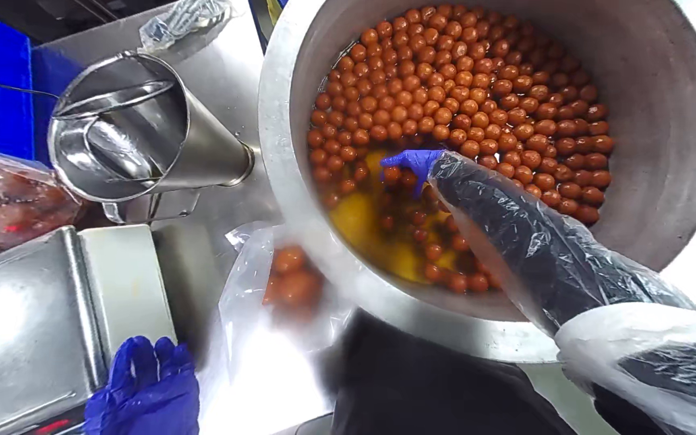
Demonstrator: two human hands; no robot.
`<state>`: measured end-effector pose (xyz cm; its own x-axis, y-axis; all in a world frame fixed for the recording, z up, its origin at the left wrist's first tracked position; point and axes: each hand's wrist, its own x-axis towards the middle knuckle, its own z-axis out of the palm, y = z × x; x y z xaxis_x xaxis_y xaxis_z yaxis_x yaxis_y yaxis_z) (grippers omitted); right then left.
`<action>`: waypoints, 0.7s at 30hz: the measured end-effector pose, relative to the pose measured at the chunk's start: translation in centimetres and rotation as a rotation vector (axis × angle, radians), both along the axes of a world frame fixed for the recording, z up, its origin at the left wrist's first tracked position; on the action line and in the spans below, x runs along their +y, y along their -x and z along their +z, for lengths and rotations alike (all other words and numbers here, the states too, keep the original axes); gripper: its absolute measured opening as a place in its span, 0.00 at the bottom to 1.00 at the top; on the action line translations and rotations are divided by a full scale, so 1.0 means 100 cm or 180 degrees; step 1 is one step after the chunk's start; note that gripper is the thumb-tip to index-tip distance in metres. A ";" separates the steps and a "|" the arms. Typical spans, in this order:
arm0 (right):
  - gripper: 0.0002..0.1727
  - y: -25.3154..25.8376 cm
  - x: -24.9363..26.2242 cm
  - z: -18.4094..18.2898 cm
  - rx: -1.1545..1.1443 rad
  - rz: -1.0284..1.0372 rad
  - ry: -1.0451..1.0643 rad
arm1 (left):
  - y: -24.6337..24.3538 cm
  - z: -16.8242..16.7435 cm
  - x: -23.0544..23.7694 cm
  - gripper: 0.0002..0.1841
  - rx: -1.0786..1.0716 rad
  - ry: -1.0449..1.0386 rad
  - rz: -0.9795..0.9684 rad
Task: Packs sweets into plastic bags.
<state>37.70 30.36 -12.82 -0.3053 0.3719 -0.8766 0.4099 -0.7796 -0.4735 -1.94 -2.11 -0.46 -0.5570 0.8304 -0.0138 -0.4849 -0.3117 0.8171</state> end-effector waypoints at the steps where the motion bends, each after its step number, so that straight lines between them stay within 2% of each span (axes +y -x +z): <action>1: 0.28 0.002 0.000 -0.010 0.0057 0.0044 0.0039 | 0.001 -0.002 0.000 0.23 0.0009 -0.0008 -0.0005; 4: 0.28 0.013 -0.004 -0.019 0.0044 0.0017 0.0216 | -0.003 0.000 0.005 0.22 0.0154 0.0089 0.0083; 7: 0.29 0.025 -0.011 -0.013 0.0041 0.0285 0.0298 | -0.011 0.005 0.011 0.23 0.0282 0.0274 0.0268; 10: 0.31 0.039 -0.022 -0.008 -0.0119 0.0399 0.0301 | -0.011 0.005 0.011 0.23 0.0137 0.0168 0.0189; 14: 0.27 0.055 -0.035 -0.007 -0.0281 0.0399 0.0291 | -0.008 0.004 0.005 0.22 -0.0146 0.0018 0.0230; 17: 0.24 0.070 -0.049 0.016 -0.0370 0.0633 0.0224 | 0.003 -0.004 -0.002 0.23 -0.0016 0.0018 0.0014; 21: 0.26 0.065 -0.062 0.002 0.0269 0.0868 0.0412 | 0.000 -0.002 0.000 0.24 0.0083 0.0111 0.0199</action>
